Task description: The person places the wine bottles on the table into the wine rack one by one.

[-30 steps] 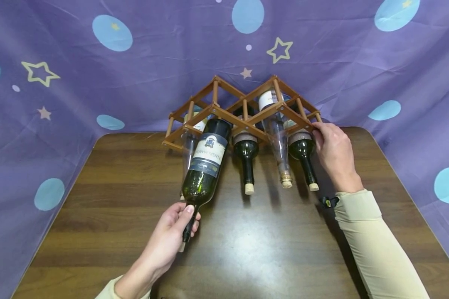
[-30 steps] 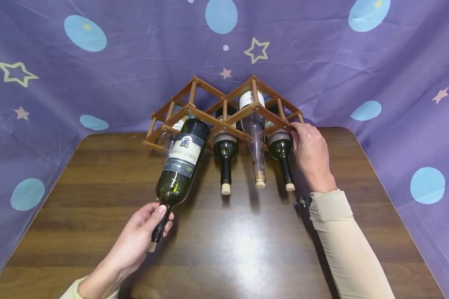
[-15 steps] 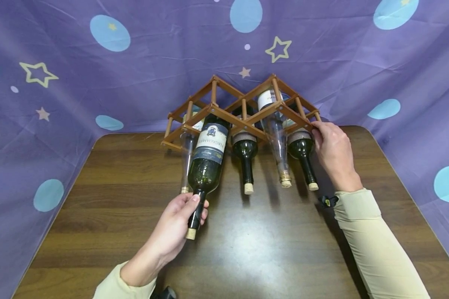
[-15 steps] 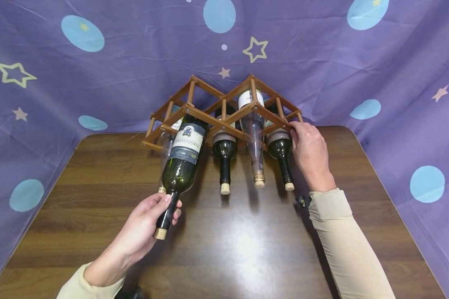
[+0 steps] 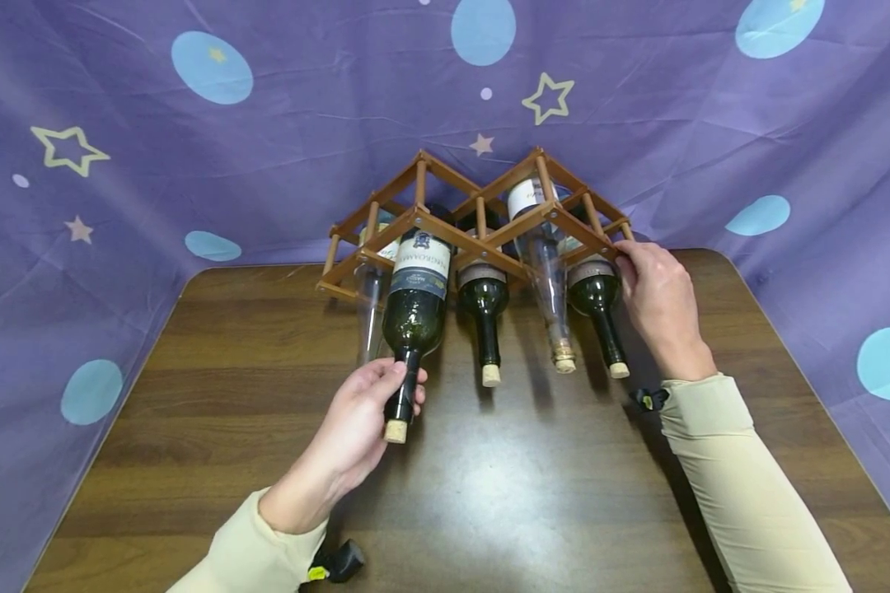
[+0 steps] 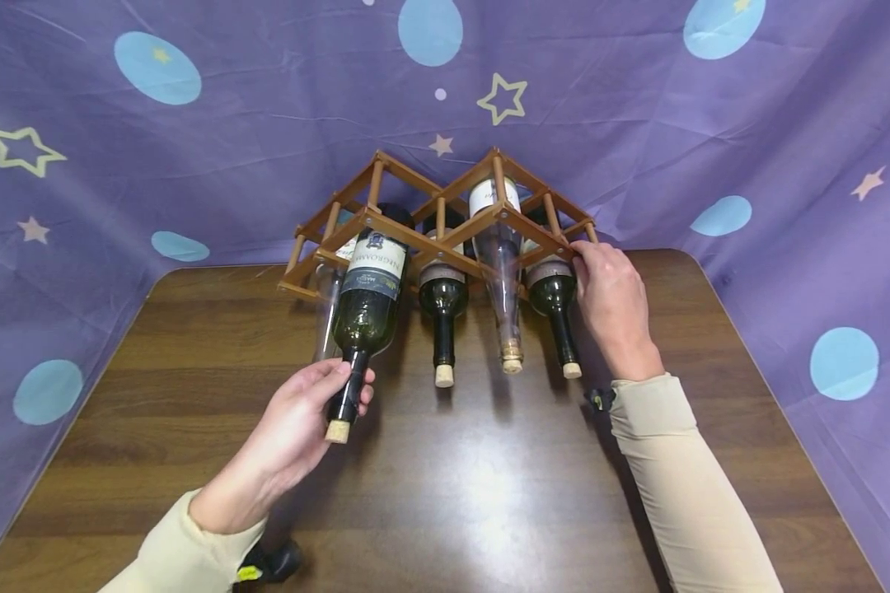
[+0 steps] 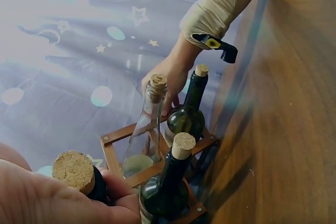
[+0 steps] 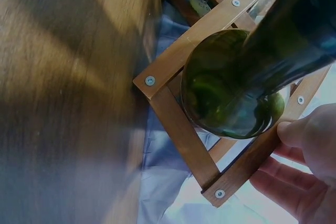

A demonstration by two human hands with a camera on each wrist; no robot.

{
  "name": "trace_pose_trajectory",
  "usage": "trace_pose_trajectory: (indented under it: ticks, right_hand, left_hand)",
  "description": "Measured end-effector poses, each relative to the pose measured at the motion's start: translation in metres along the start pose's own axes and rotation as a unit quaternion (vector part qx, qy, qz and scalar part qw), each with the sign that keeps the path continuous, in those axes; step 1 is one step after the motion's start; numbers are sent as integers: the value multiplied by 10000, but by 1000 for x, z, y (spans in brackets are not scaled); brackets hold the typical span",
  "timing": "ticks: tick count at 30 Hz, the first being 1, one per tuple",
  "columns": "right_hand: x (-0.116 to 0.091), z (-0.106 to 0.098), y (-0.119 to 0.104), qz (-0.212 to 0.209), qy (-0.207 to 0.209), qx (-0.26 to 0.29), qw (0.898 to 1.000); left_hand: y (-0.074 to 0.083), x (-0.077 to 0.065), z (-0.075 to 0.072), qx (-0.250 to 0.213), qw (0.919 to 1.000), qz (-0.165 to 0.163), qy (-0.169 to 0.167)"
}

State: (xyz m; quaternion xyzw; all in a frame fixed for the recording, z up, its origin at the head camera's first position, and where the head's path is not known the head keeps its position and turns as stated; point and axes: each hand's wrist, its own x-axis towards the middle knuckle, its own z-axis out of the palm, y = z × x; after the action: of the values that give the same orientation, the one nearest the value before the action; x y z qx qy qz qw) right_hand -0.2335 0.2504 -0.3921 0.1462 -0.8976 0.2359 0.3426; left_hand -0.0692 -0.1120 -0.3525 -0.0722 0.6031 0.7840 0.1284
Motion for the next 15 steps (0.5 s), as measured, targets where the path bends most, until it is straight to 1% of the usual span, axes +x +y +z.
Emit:
trace_pose_trajectory:
  ticks: [10,15]
  right_hand:
    - [0,0,-1,47,-31,13,10000]
    - [0,-1,-1,66,-57,-21,10000]
  left_hand:
    - [4,18,6,-184,9998,109,2]
    - [6,25,8,-210,9997,103,22]
